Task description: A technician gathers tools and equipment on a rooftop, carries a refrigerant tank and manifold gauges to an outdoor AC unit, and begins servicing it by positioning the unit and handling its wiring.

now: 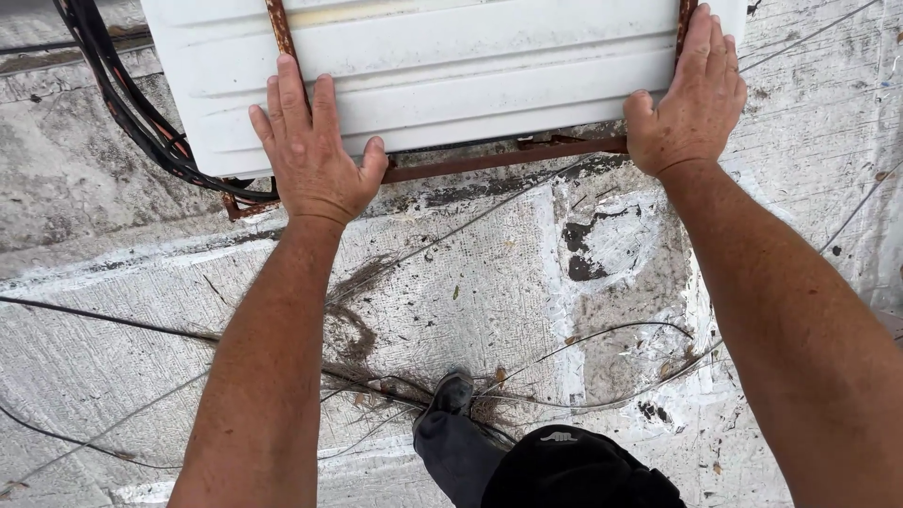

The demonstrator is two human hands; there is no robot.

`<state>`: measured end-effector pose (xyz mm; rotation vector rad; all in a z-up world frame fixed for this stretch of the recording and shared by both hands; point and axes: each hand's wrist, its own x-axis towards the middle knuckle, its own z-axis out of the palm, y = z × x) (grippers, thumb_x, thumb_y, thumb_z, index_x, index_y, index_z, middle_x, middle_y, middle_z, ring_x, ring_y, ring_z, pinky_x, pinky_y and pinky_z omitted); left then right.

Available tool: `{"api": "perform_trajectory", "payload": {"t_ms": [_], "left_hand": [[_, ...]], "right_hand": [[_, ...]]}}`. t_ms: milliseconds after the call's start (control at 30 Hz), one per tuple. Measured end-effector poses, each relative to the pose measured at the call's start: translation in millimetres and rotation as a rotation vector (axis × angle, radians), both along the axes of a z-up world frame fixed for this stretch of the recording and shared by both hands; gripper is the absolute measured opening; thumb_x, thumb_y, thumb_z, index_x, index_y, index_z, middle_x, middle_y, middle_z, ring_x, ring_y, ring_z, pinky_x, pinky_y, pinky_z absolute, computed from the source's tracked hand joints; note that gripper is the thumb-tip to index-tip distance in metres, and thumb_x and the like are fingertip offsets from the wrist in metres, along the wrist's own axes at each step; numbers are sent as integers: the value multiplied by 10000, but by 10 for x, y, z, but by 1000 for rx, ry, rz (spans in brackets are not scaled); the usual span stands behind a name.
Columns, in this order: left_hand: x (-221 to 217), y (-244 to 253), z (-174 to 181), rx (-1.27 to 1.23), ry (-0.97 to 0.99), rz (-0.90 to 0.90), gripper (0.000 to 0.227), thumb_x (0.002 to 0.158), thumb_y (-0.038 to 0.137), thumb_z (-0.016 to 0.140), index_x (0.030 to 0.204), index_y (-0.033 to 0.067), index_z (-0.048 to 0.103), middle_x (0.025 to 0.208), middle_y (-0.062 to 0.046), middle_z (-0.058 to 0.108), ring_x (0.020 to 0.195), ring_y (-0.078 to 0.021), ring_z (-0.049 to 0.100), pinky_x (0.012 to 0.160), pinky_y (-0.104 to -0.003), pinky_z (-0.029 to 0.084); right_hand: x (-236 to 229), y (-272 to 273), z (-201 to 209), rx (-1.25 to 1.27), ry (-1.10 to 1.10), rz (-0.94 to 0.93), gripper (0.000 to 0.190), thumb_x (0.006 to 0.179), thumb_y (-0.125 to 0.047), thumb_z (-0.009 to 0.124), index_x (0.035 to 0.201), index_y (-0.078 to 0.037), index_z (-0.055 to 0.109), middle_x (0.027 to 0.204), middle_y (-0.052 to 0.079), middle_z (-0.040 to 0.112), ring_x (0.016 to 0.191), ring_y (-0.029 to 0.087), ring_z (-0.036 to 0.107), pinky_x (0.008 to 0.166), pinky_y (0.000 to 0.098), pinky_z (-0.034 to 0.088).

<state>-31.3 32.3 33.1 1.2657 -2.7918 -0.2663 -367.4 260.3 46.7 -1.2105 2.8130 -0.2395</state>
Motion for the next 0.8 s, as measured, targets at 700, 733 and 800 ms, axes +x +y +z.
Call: {"api": "perform_trajectory", "payload": {"t_ms": [700,733,800], "left_hand": [[22,17,-3,-24,83,-5,896,864,530,675,1582,57,424,1665,-213,158,1538,-463,216,1214,-727,185],[13,17,-12,-16,105,-8,884,867,520,679,1576,53,434,1666,-212,159,1541,-464,211,1216,-731,173],[12,20,-8,-26,90,-7,889,868,532,674,1577,54,432,1664,-214,165,1534,-468,229,1210,-728,186]], "right_hand": [[64,-75,133,101,-58,-69,881,948,-282,616,1643,-82,112,1721,160,188,1575,386,205,1223,658,208],[53,-74,142,128,-60,-82,875,974,-272,625,1644,-88,93,1727,155,170,1582,380,193,1233,654,202],[56,-65,135,110,-56,-71,874,956,-291,602,1644,-77,106,1724,159,179,1577,388,199,1224,659,208]]}}
